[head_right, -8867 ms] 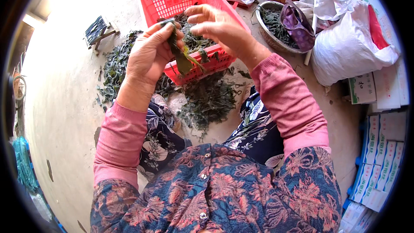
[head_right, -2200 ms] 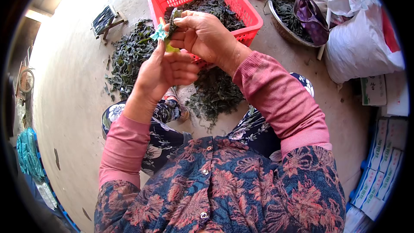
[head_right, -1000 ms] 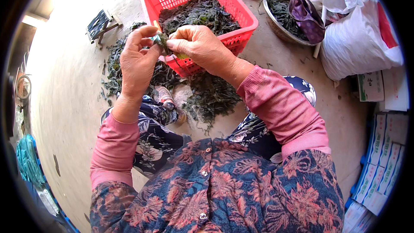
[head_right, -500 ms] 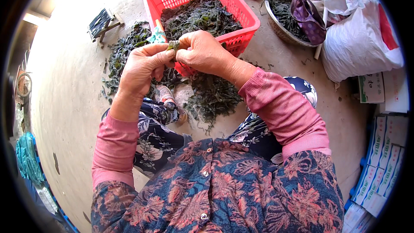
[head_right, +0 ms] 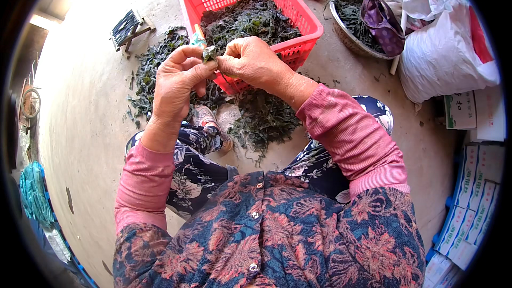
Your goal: The person picks up strips of seaweed from a red crate, knots or folds them by hand, and places them back into the crate.
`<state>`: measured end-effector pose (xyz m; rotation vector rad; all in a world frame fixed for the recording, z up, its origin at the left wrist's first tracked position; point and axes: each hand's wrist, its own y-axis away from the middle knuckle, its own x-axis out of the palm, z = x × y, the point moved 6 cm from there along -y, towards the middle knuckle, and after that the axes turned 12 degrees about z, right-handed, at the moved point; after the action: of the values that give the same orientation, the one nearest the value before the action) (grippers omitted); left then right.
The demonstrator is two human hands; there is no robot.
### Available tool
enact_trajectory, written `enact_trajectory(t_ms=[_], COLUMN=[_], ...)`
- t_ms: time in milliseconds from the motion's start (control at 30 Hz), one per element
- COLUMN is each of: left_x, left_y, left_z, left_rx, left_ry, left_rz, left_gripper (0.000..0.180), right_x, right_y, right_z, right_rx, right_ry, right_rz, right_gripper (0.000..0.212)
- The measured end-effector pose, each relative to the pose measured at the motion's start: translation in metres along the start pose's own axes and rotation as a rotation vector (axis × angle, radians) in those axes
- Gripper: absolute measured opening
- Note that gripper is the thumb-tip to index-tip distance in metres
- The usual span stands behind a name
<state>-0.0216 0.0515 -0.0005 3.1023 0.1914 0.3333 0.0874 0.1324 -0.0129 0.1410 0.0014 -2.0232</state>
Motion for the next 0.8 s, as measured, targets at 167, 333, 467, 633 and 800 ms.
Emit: enact_trajectory(t_ms=[167,333,467,633,800], left_x=[0.0,-0.002,-0.003,-0.007,-0.03], left_y=[0.001,-0.001,0.0,0.0,0.001], left_z=[-0.002,-0.002,-0.003,-0.005,-0.006], left_rx=[0.037,0.082,0.08,0.065,0.081], left_ry=[-0.016,-0.111,-0.123,0.137,0.259], left_rz=[-0.012,0.021,0.042,0.066,-0.002], left_gripper=[0.013,0.012,0.012,0.011,0.009], right_x=[0.0,0.002,0.004,-0.003,-0.021], right_y=[0.0,-0.001,0.0,0.0,-0.006], right_z=[-0.001,-0.001,0.004,0.003,-0.017], right_rx=[-0.011,-0.026,-0.001,0.05,0.017], right_ry=[0.016,0.016,-0.02,-0.098,-0.079], right_rz=[0.001,0.03,0.053,0.014,-0.039], right_gripper=[0.028,0.03,0.03,0.03,0.03])
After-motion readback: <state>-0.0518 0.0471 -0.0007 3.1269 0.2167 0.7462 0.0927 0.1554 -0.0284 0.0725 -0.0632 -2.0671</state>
